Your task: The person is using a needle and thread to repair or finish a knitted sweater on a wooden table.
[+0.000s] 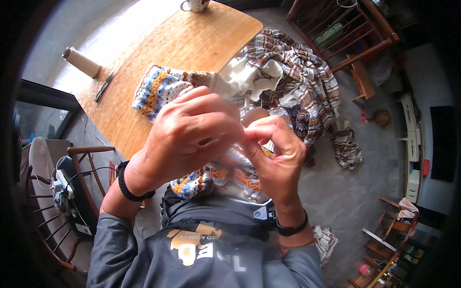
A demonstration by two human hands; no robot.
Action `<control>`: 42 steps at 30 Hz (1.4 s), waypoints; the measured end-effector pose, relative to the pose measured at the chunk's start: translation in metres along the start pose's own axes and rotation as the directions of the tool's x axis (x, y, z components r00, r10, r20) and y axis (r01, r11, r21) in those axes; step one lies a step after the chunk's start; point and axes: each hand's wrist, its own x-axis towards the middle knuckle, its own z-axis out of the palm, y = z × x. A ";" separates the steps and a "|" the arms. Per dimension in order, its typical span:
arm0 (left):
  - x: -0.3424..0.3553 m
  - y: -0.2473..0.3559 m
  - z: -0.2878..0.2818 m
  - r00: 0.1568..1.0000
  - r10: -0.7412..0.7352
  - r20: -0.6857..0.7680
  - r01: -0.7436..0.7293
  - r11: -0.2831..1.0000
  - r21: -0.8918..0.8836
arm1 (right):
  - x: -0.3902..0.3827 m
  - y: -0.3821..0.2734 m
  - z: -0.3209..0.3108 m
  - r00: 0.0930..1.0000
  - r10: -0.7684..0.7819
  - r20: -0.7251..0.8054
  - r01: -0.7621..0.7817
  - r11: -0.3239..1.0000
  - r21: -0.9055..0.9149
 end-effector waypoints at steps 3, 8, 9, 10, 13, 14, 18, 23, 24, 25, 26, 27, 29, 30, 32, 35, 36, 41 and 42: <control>0.002 0.001 0.003 1.000 0.003 0.022 -0.004 0.999 0.049 | 0.002 -0.001 -0.001 1.000 -0.028 0.013 0.029 0.998 -0.063; 0.004 0.001 0.008 0.998 -0.013 0.055 0.008 0.995 0.096 | 0.002 -0.007 -0.001 0.998 0.025 0.057 -0.019 0.994 -0.106; 0.004 0.001 0.009 0.998 -0.015 0.057 0.009 0.995 0.098 | 0.003 -0.007 -0.002 0.998 0.026 0.057 -0.020 0.995 -0.103; 0.005 0.001 0.010 0.998 -0.018 0.063 0.012 0.995 0.094 | 0.004 -0.008 -0.002 0.999 0.030 0.045 -0.023 0.990 -0.140; 0.006 -0.002 0.014 0.998 -0.006 0.058 0.001 0.997 0.074 | 0.002 -0.006 -0.003 0.999 0.038 0.028 -0.034 0.991 -0.130; 0.006 -0.003 0.015 0.999 0.011 0.043 -0.013 0.998 0.055 | 0.002 -0.005 -0.003 0.999 0.041 0.023 -0.039 0.996 -0.085; 0.005 -0.003 0.017 0.999 -0.021 0.035 0.020 0.999 0.045 | 0.001 -0.001 -0.004 0.997 0.073 0.027 -0.073 0.997 -0.024; 0.004 -0.005 0.022 0.996 -0.083 -0.011 0.082 0.995 -0.063 | 0.000 0.000 -0.007 0.986 0.160 0.042 -0.161 0.986 0.041; 0.003 -0.005 0.023 0.996 -0.084 -0.011 0.083 0.995 -0.062 | 0.000 0.000 -0.006 0.986 0.160 0.043 -0.162 0.986 0.043; 0.002 -0.005 0.024 0.994 -0.113 -0.009 0.112 0.990 -0.086 | 0.001 -0.002 -0.005 0.981 0.187 0.044 -0.190 0.979 0.077; 0.001 -0.005 0.024 0.990 -0.141 -0.005 0.140 0.984 -0.110 | 0.001 -0.004 -0.004 0.976 0.213 0.047 -0.217 0.970 0.112; 0.001 -0.005 0.023 0.990 -0.142 -0.005 0.140 0.984 -0.110 | 0.001 -0.005 -0.004 0.976 0.213 0.047 -0.217 0.970 0.112; 0.001 -0.005 0.018 0.972 -0.226 0.057 0.233 0.956 -0.177 | 0.002 -0.007 -0.003 0.958 0.278 0.073 -0.287 0.937 0.197; -0.001 -0.006 0.018 0.972 -0.227 0.056 0.233 0.956 -0.176 | 0.002 -0.006 -0.003 0.958 0.278 0.074 -0.287 0.937 0.198; -0.004 -0.009 0.019 0.964 -0.261 0.046 0.262 0.909 -0.324 | 0.001 -0.002 -0.003 0.950 0.301 0.080 -0.312 0.929 0.200; -0.003 -0.005 0.014 0.943 -0.333 0.014 0.311 0.863 -0.397 | 0.001 0.000 -0.003 0.943 0.322 0.085 -0.332 0.926 0.181; -0.003 -0.007 0.013 0.943 -0.334 0.014 0.312 0.864 -0.396 | 0.001 0.001 -0.003 0.943 0.322 0.085 -0.333 0.925 0.182; -0.002 -0.009 0.011 0.985 -0.143 0.093 0.151 0.984 -0.093 | 0.005 0.000 -0.003 0.939 0.322 0.120 -0.343 0.905 0.251; -0.001 -0.007 0.012 0.984 -0.149 0.094 0.154 0.986 -0.056 | 0.006 0.000 -0.003 0.939 0.321 0.121 -0.342 0.904 0.255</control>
